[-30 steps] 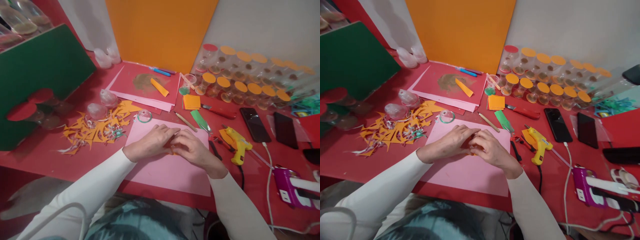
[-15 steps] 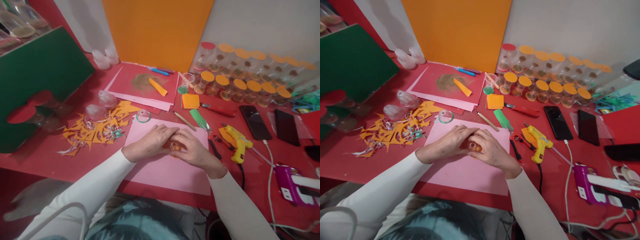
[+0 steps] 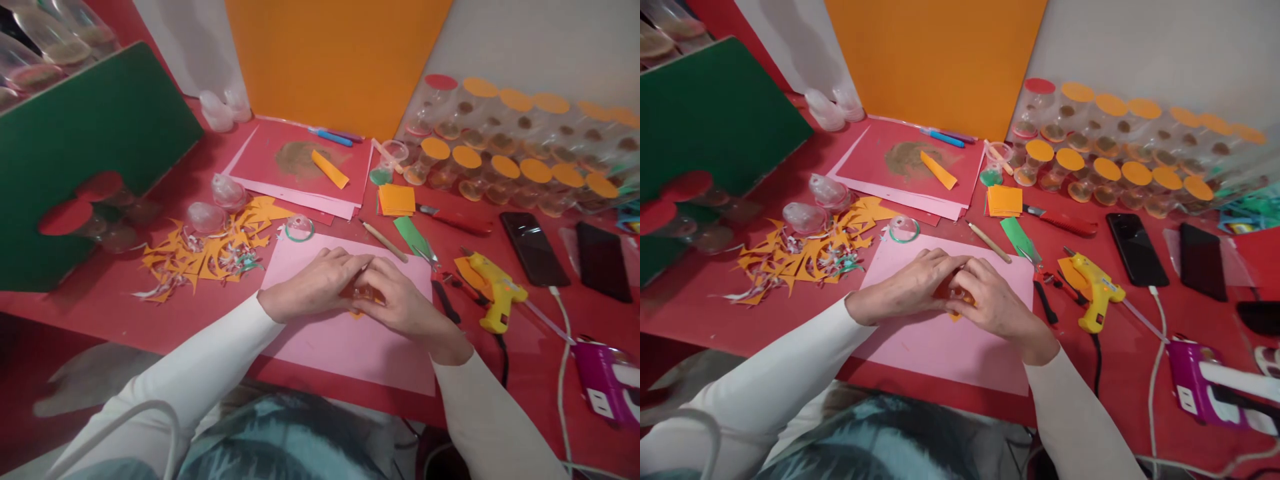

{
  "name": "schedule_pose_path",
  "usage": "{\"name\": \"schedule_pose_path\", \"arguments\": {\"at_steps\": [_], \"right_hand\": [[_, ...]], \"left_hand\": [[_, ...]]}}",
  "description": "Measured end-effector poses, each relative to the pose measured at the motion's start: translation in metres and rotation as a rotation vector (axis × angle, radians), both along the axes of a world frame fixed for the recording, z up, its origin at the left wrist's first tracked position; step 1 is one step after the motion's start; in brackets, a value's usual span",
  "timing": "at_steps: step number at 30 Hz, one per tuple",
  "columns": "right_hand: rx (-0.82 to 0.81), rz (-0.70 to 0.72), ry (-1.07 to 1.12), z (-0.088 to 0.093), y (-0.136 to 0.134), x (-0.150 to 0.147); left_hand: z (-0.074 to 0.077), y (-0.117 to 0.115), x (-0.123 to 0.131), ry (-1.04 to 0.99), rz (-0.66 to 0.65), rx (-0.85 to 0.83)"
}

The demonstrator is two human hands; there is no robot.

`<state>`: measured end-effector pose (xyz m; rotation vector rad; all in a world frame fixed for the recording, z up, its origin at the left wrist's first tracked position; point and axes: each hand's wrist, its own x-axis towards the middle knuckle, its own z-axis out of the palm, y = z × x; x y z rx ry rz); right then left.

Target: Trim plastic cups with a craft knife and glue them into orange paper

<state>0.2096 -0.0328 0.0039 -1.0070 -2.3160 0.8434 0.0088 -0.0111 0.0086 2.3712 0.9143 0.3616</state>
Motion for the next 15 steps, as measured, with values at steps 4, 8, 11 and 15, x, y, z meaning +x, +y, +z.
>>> {"name": "schedule_pose_path", "arguments": {"at_steps": [4,8,11,15], "right_hand": [[-0.005,-0.003,0.031,-0.0019,-0.0015,-0.0002],[0.000,0.062,0.082,-0.0004,-0.0006,0.0020],[0.009,0.067,0.064,0.0020,0.0004,0.0029],[0.003,0.034,0.013,0.0015,0.0005,0.0017]], "left_hand": [[-0.0032,-0.0001,-0.0001,0.011,0.003,0.008],[-0.0063,0.0006,-0.0012,0.017,0.013,0.037],[-0.0039,0.0006,-0.0009,0.020,0.000,0.020],[0.0031,-0.0004,0.0010,0.036,-0.021,-0.028]]}}
